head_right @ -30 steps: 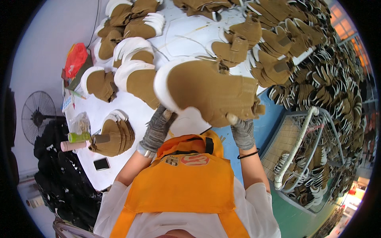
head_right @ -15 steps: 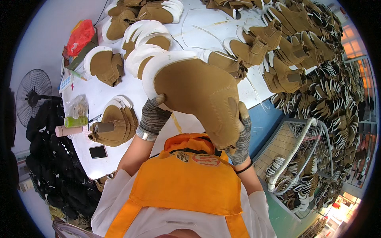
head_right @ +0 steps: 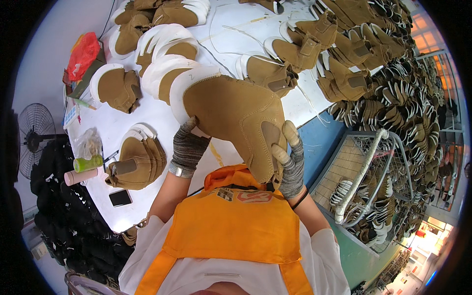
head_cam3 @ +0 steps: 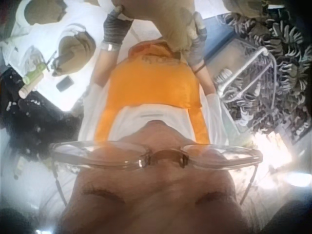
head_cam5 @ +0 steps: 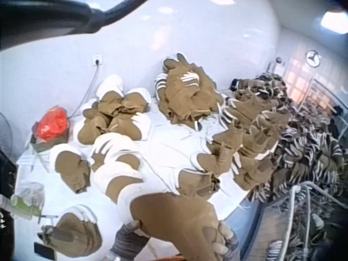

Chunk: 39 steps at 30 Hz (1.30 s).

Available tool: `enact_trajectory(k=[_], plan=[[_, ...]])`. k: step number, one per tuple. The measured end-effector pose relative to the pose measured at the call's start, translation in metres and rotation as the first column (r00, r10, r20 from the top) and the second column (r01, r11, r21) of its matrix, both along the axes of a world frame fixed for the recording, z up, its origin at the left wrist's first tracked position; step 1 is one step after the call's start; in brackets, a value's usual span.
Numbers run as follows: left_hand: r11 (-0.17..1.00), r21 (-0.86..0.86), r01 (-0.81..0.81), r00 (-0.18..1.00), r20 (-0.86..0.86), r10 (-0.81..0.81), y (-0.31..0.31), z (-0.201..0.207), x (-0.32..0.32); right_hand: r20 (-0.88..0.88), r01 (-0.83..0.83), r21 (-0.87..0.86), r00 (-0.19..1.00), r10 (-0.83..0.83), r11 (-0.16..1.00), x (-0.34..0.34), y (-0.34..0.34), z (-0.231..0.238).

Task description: The person uses a pair of nippers to trim excess material from the edges of tan shoe uppers and removes small scraps by hand.

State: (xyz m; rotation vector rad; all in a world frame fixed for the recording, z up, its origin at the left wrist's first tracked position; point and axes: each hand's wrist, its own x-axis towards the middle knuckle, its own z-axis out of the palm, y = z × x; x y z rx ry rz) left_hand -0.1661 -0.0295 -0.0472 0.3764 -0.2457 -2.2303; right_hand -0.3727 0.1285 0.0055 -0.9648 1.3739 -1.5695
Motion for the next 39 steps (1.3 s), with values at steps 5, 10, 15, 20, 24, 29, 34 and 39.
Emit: enact_trajectory(k=[5, 10, 15, 20, 24, 29, 34, 39], plan=[[0.999, 0.005, 0.053, 0.996, -0.073, -0.052, -0.002, -0.017, -0.019, -0.695, -0.052, -0.169, 0.714, -0.081, 0.984, -0.016, 0.008, 0.008], [0.990, -0.132, 0.055, 0.995, 0.087, -0.044, -0.005, -0.025, -0.046, -0.863, -0.123, -0.337, 0.437, -0.254, 0.934, -0.027, 0.018, 0.022], [0.947, -0.317, 0.061, 0.972, 0.234, 0.016, -0.007, 0.005, -0.075, -0.867, -0.041, -0.382, 0.362, -0.342, 0.923, -0.033, 0.037, 0.026], [0.786, -0.587, 0.196, 0.877, 0.464, 0.128, -0.006, 0.014, -0.088, -0.828, 0.026, -0.403, 0.415, -0.377, 0.915, -0.036, 0.049, 0.022], [0.965, -0.207, 0.162, 0.986, 0.002, -0.165, -0.002, 0.038, -0.094, -0.751, 0.210, -0.142, 0.614, -0.244, 0.967, -0.036, 0.047, 0.023], [0.904, -0.135, 0.405, 0.913, 0.109, -0.393, 0.009, -0.004, -0.084, 0.516, 0.182, -0.135, 0.852, -0.088, 0.974, -0.027, 0.040, 0.026], [0.880, 0.133, 0.457, 0.889, -0.025, -0.458, 0.029, -0.013, -0.079, -0.125, 0.175, -0.010, 0.977, -0.175, 0.984, -0.028, 0.036, 0.007], [0.923, 0.081, 0.376, 0.919, 0.101, -0.382, 0.040, -0.011, -0.079, 0.814, -0.028, -0.054, 0.577, 0.060, 0.998, -0.041, 0.017, 0.001]])
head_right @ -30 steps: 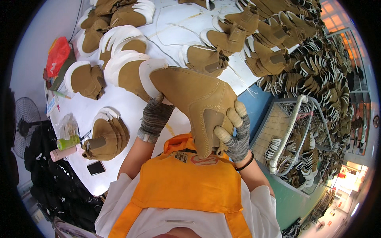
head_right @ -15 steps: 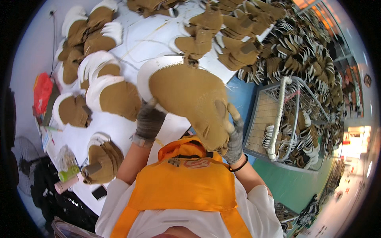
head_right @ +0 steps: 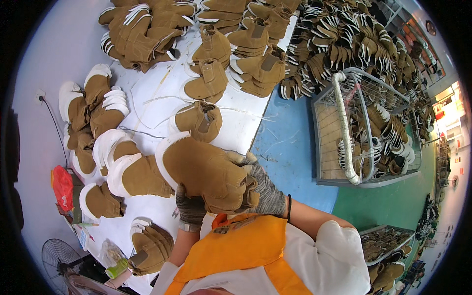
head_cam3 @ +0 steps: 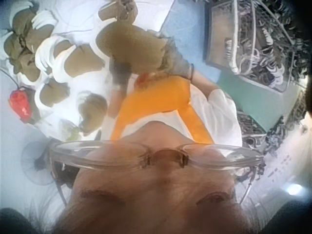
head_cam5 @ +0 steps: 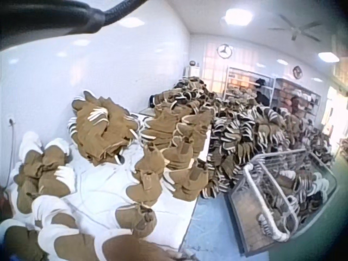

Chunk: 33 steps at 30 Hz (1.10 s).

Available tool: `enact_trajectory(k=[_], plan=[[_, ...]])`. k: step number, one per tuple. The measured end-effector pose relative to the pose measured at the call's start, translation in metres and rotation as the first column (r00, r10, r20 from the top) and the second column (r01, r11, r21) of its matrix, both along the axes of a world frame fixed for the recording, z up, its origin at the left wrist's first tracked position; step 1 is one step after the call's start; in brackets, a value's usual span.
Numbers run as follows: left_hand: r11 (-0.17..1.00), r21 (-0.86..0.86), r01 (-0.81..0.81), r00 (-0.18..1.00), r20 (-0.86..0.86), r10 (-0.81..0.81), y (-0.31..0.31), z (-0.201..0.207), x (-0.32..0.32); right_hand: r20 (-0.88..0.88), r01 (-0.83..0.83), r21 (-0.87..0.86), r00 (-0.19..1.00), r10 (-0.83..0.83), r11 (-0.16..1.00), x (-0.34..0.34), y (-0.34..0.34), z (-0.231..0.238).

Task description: The person uses a pair of nippers to trim excess material from the edges of tan shoe uppers and removes small scraps by hand.

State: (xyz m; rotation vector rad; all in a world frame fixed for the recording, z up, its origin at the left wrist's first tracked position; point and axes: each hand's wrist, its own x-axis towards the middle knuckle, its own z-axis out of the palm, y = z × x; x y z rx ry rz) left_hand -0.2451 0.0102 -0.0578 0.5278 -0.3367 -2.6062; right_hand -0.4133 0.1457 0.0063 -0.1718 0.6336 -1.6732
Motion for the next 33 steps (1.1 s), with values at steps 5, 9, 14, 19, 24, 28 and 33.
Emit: enact_trajectory(k=[5, 9, 14, 19, 24, 28, 33], plan=[[0.986, -0.144, -0.077, 0.995, -0.071, 0.068, 0.001, 0.021, -0.018, -0.577, -0.038, 0.106, 0.811, 0.093, 0.994, -0.042, 0.022, 0.005], [0.964, -0.230, -0.132, 0.987, -0.124, 0.105, 0.032, 0.024, -0.043, -0.200, -0.034, -0.088, 0.980, 0.016, 0.996, -0.106, 0.033, -0.003], [0.924, -0.351, -0.151, 0.988, -0.025, 0.152, 0.098, 0.049, -0.152, -0.791, 0.012, -0.087, 0.607, -0.076, 0.996, -0.190, 0.038, -0.029], [0.758, -0.624, 0.191, 0.935, 0.351, 0.053, 0.158, 0.009, -0.266, -0.767, 0.023, -0.130, 0.632, -0.115, 0.991, -0.304, 0.089, -0.028], [0.660, -0.542, 0.520, 0.854, 0.351, -0.385, 0.196, 0.061, -0.367, -0.959, 0.267, 0.031, 0.278, -0.046, 0.963, -0.438, 0.189, -0.061], [0.324, -0.697, 0.640, 0.759, 0.638, -0.128, 0.194, 0.028, -0.396, -0.397, 0.506, 0.165, 0.820, -0.413, 0.847, -0.509, 0.193, -0.037], [-0.139, -0.284, 0.949, 0.314, 0.800, 0.510, 0.185, -0.041, -0.377, -0.074, 0.543, 0.158, 0.840, -0.538, 0.825, -0.533, 0.174, -0.025]])
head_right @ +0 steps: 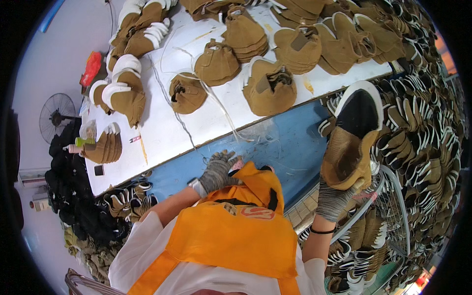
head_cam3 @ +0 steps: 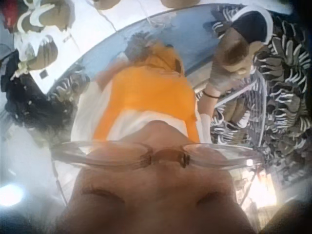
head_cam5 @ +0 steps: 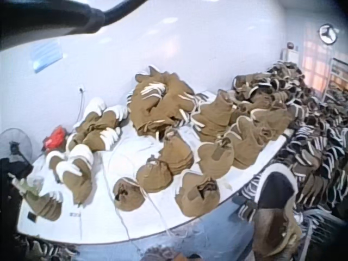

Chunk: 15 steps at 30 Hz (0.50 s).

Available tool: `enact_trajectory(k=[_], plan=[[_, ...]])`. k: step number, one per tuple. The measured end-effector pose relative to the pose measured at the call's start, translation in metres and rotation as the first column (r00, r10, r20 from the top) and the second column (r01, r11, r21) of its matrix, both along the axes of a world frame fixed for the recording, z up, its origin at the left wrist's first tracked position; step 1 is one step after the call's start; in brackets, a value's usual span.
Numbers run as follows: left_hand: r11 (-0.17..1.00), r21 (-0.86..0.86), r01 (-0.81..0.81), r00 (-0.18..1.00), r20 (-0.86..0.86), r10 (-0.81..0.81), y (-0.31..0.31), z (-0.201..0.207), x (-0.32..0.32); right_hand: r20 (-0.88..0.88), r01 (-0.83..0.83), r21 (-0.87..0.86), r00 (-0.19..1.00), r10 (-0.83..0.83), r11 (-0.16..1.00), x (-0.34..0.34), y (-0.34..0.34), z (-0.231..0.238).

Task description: The person uses a pair of nippers to trim excess material from the edges of tan shoe uppers and removes small scraps by hand.

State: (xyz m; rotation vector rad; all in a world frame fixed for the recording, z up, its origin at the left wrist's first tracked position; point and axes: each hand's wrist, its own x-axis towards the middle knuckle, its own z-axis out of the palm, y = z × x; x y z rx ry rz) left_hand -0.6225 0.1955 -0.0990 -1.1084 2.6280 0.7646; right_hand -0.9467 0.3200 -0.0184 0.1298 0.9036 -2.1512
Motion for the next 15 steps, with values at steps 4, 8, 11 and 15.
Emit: enact_trajectory(k=[4, 8, 11, 15], plan=[[0.996, 0.090, 0.018, 0.981, 0.191, -0.035, -0.022, -0.007, 0.005, -0.196, -0.090, 0.081, 0.975, 0.104, 0.993, 0.009, -0.010, 0.009], [0.990, 0.126, -0.058, 0.986, 0.162, 0.037, -0.020, -0.025, 0.013, -0.754, 0.046, 0.585, 0.399, 0.522, 0.810, 0.002, -0.033, -0.012], [0.987, 0.131, -0.096, 0.988, 0.133, 0.078, -0.015, -0.024, 0.022, -0.530, 0.555, 0.671, -0.104, 0.841, 0.492, 0.009, -0.058, -0.007], [0.883, 0.434, -0.178, 0.969, -0.077, 0.234, -0.008, -0.042, 0.044, -0.210, 0.770, 0.590, -0.145, 0.967, 0.243, 0.014, -0.078, -0.012]])
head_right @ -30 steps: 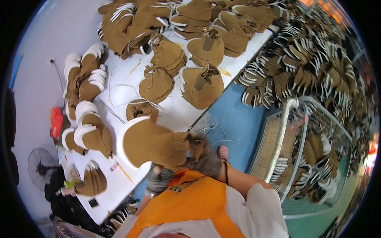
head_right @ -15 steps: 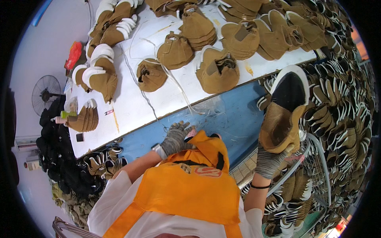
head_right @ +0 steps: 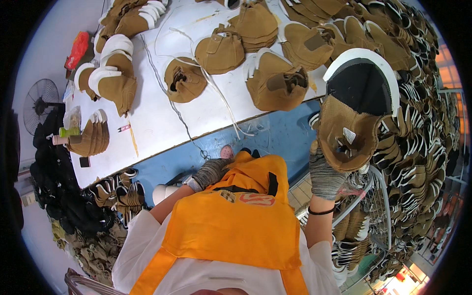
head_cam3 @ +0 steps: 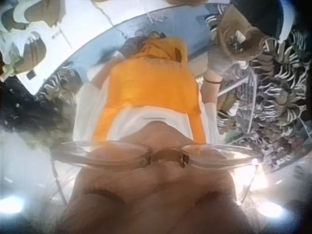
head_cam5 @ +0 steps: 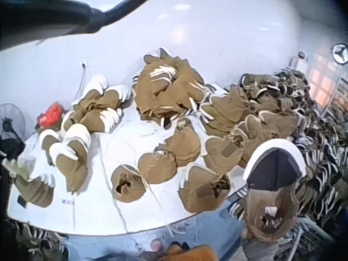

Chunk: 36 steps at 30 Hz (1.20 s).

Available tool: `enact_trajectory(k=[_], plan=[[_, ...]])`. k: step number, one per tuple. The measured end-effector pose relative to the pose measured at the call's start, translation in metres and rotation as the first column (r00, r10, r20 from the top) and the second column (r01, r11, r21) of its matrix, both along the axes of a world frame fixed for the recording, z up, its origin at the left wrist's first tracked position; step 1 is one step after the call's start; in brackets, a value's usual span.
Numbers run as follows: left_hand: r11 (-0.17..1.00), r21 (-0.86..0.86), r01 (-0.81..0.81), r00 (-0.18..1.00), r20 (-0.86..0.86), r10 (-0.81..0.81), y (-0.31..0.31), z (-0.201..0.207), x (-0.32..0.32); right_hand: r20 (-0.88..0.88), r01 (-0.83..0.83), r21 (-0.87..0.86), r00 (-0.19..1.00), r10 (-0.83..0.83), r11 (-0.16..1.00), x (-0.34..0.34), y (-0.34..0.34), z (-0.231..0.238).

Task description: The person uses a pair of nippers to trim excess material from the edges of tan shoe uppers and removes small scraps by hand.

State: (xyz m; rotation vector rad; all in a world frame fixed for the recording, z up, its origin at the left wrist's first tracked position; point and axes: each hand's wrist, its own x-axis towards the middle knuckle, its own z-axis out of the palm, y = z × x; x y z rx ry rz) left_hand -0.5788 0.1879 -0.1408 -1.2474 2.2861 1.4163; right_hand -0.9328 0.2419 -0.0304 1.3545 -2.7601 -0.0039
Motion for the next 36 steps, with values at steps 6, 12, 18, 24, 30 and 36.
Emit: enact_trajectory(k=[6, 12, 18, 24, 30, 36], plan=[[0.972, 0.149, -0.179, 0.982, -0.036, 0.187, -0.004, -0.018, 0.013, -0.044, -0.176, 0.000, 0.983, 0.176, 0.984, 0.020, -0.038, 0.039], [0.928, 0.212, -0.307, 0.887, -0.289, 0.360, -0.061, 0.027, -0.014, -0.083, -0.253, -0.346, 0.968, 0.239, 0.904, -0.019, -0.082, 0.045], [0.966, -0.210, -0.151, 0.945, -0.319, 0.078, -0.124, 0.079, -0.110, -0.329, -0.423, -0.310, 0.888, 0.322, 0.851, -0.041, -0.159, 0.052], [0.484, -0.173, -0.858, 0.481, -0.604, 0.636, -0.198, 0.044, -0.144, -0.288, -0.563, -0.336, 0.825, 0.487, 0.755, -0.102, -0.228, 0.021], [0.414, -0.525, -0.744, 0.624, -0.322, 0.712, -0.326, 0.064, -0.129, -0.008, -0.570, -0.430, 0.777, 0.629, 0.700, -0.134, -0.283, 0.006], [0.446, -0.669, -0.594, 0.766, -0.302, 0.567, -0.282, 0.016, -0.138, 0.318, -0.491, -0.505, 0.659, 0.682, 0.710, -0.145, -0.307, -0.007]])
